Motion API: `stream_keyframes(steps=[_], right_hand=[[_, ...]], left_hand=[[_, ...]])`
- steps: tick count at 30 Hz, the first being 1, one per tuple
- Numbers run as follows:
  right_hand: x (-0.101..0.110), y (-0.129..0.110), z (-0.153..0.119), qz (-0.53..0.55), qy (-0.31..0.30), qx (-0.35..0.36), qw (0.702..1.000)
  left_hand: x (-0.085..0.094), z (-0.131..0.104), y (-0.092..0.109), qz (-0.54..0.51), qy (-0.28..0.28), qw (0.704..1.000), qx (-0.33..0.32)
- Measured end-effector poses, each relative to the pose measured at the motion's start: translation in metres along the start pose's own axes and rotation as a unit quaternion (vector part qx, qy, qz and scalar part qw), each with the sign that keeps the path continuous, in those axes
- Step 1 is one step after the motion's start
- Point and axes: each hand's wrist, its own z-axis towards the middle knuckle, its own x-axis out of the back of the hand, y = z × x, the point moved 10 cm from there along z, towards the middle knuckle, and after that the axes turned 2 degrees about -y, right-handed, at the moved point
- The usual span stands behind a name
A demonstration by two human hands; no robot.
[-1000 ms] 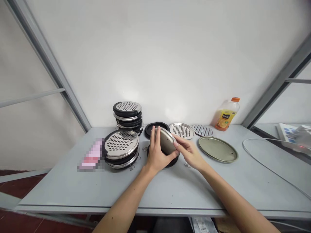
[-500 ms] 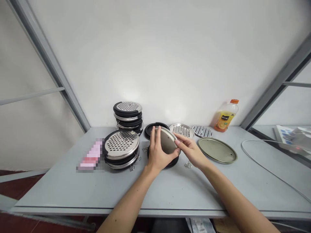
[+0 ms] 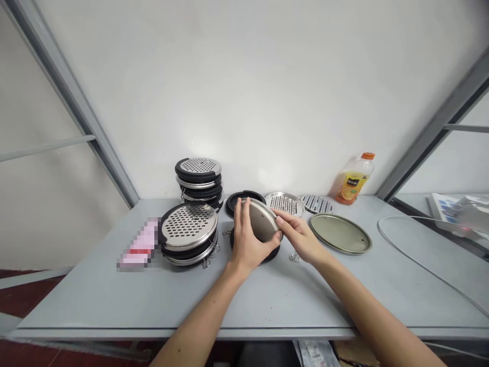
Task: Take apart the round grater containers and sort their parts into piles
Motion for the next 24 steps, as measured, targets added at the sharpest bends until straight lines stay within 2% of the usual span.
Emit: stream_keyframes(steps=[7, 16, 24], right_hand=[[-0.002, 0.002, 0.002, 0.040, 0.006, 0.002, 0.999], [0.003, 0.002, 0.005, 0.022, 0.012, 0.001, 1.000], [0.010, 0.010, 0.005, 0.053, 0.038, -0.009, 0.998]], left_hand=[[0.001, 0.000, 0.000, 0.017, 0.013, 1.000, -0.001], [-0.001, -0.003, 0.003, 0.033, 0.034, 0.999, 0.004], [-0.007, -0.002, 0.006, 0.054, 0.028, 0.998, 0.015]])
